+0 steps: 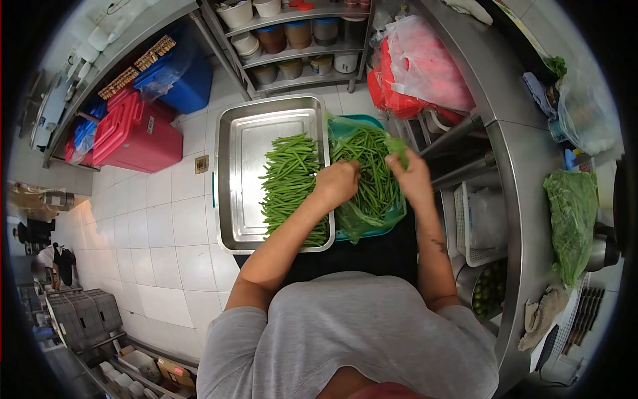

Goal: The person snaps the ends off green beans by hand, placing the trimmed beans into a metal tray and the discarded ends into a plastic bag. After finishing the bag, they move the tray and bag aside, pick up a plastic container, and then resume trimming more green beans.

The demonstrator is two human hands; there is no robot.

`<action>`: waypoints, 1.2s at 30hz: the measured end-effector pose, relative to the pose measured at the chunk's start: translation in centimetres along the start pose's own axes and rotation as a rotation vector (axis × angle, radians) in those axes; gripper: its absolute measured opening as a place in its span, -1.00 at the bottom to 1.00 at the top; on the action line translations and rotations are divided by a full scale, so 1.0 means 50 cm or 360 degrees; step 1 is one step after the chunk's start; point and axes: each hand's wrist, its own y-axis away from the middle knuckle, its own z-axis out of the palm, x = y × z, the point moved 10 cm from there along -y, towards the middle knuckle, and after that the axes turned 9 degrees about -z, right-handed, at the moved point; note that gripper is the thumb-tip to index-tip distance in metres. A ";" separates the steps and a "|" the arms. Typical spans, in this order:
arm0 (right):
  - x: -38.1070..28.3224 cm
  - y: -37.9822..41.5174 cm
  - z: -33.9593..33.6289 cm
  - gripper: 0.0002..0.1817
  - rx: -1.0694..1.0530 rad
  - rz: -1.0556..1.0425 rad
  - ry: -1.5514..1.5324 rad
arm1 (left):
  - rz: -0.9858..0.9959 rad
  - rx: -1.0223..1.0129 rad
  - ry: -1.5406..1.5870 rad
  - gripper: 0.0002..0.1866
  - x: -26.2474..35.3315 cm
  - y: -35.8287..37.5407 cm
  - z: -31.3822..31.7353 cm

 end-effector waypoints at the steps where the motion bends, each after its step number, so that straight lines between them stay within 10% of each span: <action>1: 0.025 0.003 0.026 -0.69 -0.0083 0.0060 0.0455 | 0.0055 0.0081 0.0021 -0.79 0.002 0.000 -0.003; 4: 0.066 0.017 0.083 -0.66 0.0208 -0.0371 0.0805 | 0.0104 0.0020 0.0075 -0.83 0.018 0.002 -0.007; 13: 0.075 0.014 0.091 -0.69 -0.0197 0.0142 -0.0633 | 0.0366 0.0406 0.0572 -0.83 0.018 -0.007 -0.081; 36: 0.005 0.009 0.087 -0.68 -0.0227 -0.0155 -0.0309 | 0.0644 0.0411 0.0494 -0.88 0.074 0.007 -0.103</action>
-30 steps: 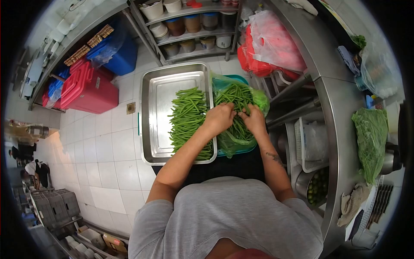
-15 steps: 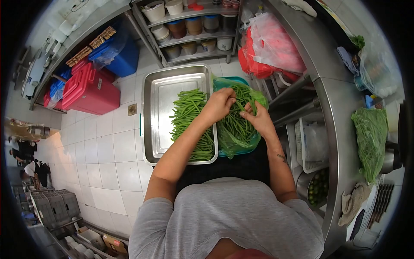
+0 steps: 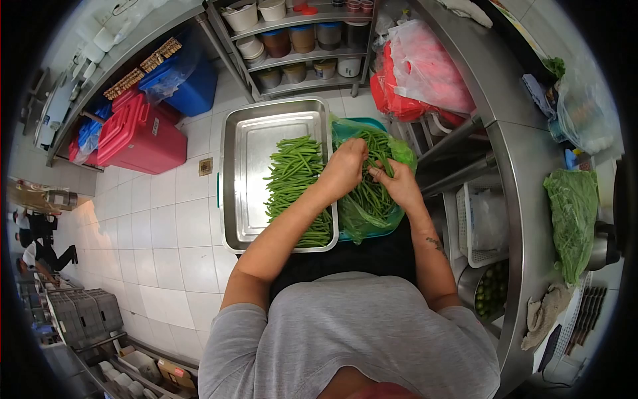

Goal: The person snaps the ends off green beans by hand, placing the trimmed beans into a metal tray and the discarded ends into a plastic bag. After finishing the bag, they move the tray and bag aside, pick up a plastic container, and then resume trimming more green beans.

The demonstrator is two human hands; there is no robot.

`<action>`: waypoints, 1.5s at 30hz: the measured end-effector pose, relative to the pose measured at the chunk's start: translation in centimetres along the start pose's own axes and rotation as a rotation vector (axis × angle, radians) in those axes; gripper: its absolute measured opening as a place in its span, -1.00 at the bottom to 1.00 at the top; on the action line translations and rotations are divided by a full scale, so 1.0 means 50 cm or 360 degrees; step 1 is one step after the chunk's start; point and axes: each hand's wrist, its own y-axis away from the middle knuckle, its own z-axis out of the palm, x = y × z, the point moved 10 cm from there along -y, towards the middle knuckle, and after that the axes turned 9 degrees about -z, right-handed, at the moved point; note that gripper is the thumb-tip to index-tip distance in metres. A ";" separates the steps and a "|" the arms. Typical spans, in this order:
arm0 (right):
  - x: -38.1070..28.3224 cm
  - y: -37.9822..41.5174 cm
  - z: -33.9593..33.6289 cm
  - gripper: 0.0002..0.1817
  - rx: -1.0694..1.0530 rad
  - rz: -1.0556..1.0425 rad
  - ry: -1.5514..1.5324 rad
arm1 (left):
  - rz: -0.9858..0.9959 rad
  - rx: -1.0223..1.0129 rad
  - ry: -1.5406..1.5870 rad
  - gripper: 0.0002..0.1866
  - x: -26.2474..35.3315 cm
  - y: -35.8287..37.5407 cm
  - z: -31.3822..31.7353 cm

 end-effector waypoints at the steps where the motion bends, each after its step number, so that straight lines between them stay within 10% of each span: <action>1: 0.009 0.001 0.002 -0.68 0.0011 0.0048 -0.0048 | 0.0010 -0.0001 -0.0009 -0.89 -0.003 0.001 0.003; 8: -0.023 0.004 0.017 -0.75 0.0053 0.0018 -0.0068 | 0.0074 0.0225 -0.0233 -0.70 0.011 0.017 0.002; 14: -0.072 0.023 0.061 -0.83 -0.0110 0.0100 -0.0365 | -0.0658 0.0510 0.0257 -0.84 -0.161 0.025 -0.001; 18: -0.033 0.002 0.037 -0.80 0.0039 0.0225 -0.1015 | -0.0809 -0.0196 0.0133 -0.83 -0.135 0.021 0.039; 25: -0.035 -0.020 0.003 -0.79 0.0171 0.0002 -0.1405 | -0.0819 -0.0854 0.1384 -0.79 -0.078 0.086 0.107; 36: -0.090 0.000 -0.009 -0.77 0.0550 -0.0274 -0.1096 | -0.1160 -0.0361 0.1601 -0.86 -0.096 0.102 0.129; 45: -0.143 0.028 0.011 -0.78 0.0502 -0.0332 -0.0956 | -0.0934 -0.0356 0.0388 -0.76 -0.091 0.090 0.092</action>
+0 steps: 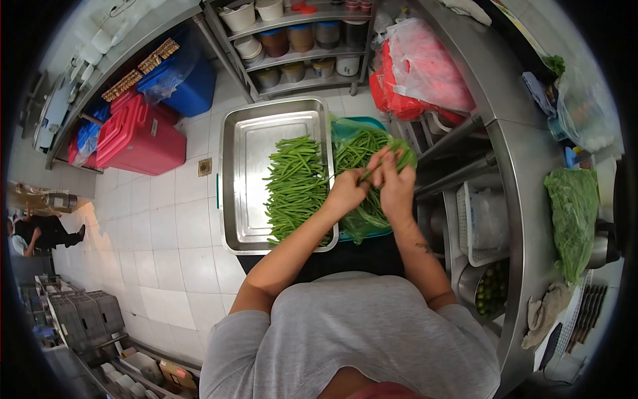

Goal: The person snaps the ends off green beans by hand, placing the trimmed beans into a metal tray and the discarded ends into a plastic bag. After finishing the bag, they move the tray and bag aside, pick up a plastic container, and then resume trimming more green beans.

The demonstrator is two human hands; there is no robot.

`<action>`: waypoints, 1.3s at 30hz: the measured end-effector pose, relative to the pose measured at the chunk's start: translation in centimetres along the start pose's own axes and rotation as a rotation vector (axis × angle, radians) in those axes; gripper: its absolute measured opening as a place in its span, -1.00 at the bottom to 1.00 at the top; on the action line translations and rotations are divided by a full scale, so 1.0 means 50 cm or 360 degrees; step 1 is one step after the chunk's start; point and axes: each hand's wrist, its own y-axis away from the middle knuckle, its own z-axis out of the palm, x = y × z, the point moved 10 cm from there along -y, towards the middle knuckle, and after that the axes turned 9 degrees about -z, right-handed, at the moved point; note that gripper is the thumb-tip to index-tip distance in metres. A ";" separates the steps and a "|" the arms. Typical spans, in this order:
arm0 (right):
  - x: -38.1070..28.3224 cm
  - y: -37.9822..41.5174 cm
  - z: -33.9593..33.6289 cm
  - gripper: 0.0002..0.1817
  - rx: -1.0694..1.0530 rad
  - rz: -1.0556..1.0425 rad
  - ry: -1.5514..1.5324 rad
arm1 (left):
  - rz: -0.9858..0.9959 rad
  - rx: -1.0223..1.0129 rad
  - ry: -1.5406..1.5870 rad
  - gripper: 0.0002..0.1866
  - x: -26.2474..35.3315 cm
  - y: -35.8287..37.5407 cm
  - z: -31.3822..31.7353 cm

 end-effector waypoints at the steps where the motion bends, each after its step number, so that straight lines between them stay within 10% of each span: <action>1: 0.013 -0.015 -0.033 -0.79 0.0110 0.0017 -0.0114 | 0.0364 0.0090 -0.0107 -0.70 0.028 0.007 -0.007; 10: 0.023 -0.029 -0.084 -0.78 0.0266 -0.0011 -0.0314 | 0.0187 -0.0115 0.0545 -0.82 0.022 0.008 0.011; 16: 0.027 0.030 -0.021 -0.73 -0.0347 -0.0020 0.0485 | 0.0312 0.0528 -0.0150 -0.81 0.043 0.036 -0.016; 19: 0.009 0.028 -0.073 -0.77 -0.0057 -0.0001 0.0202 | 0.0173 0.0137 -0.0982 -0.85 0.003 0.001 0.042; 24: -0.025 -0.008 -0.111 -0.73 0.0132 -0.0115 -0.0020 | 0.0709 0.0545 -0.1156 -0.68 0.068 -0.028 -0.009; 31: 0.096 0.033 -0.113 -0.80 0.0227 0.0555 -0.0216 | 0.0731 0.0416 -0.1855 -0.74 0.046 -0.103 -0.001; 39: 0.133 0.070 -0.102 -0.78 0.0009 0.0802 0.0271 | 0.0552 0.0351 -0.1262 -0.75 0.095 -0.010 -0.076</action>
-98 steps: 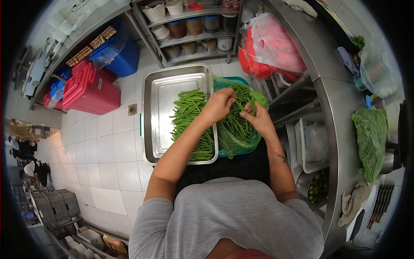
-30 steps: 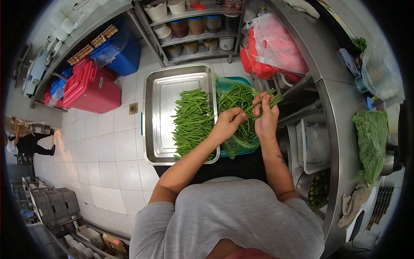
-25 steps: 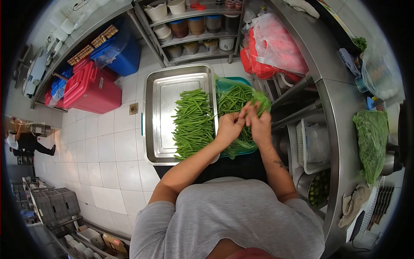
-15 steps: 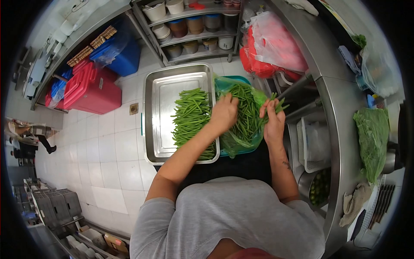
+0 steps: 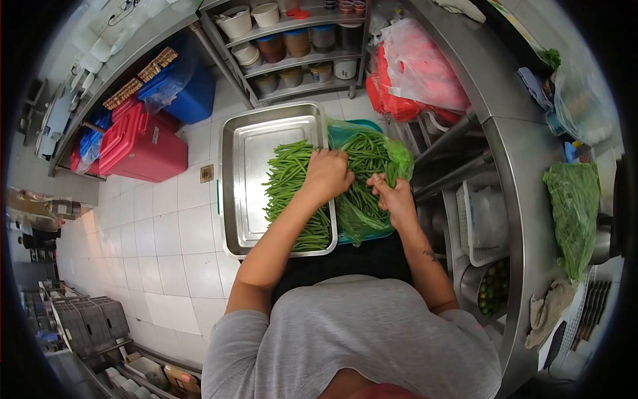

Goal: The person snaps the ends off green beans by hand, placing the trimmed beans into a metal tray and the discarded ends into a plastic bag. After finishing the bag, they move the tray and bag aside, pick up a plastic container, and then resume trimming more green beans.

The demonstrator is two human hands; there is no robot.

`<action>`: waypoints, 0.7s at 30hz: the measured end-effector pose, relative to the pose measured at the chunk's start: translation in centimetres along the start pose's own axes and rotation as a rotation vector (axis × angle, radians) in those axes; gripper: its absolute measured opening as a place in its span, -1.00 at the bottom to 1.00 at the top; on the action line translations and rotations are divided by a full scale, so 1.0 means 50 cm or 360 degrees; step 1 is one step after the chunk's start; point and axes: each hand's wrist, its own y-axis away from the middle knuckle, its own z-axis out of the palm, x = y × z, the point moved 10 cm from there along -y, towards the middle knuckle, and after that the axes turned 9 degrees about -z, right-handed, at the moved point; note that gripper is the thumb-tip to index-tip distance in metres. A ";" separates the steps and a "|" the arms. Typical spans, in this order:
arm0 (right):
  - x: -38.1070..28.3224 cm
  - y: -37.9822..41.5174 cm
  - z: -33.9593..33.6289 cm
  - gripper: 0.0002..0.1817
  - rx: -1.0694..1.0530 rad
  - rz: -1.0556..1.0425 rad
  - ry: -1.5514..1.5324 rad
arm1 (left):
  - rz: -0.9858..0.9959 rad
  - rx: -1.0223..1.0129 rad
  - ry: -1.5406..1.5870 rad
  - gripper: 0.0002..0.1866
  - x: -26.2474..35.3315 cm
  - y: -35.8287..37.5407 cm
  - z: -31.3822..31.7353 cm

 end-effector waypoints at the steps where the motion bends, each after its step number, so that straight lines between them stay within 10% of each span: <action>1: -0.001 0.004 0.014 -0.78 -0.0033 0.0026 -0.0071 | -0.0027 -0.0030 0.0101 -0.74 -0.001 0.007 -0.005; 7: 0.007 0.002 0.057 -0.77 0.0012 0.0019 -0.0477 | 0.0117 0.0550 0.0806 -0.87 0.063 0.093 -0.049; 11: -0.018 -0.012 0.036 -0.80 -0.0035 -0.0066 -0.0244 | -0.0012 0.0265 0.1027 -0.87 0.058 0.096 0.007; 21: -0.076 -0.017 0.028 -0.84 -0.0328 -0.0214 0.0297 | 0.0552 0.0470 0.0291 -0.79 0.084 0.056 -0.083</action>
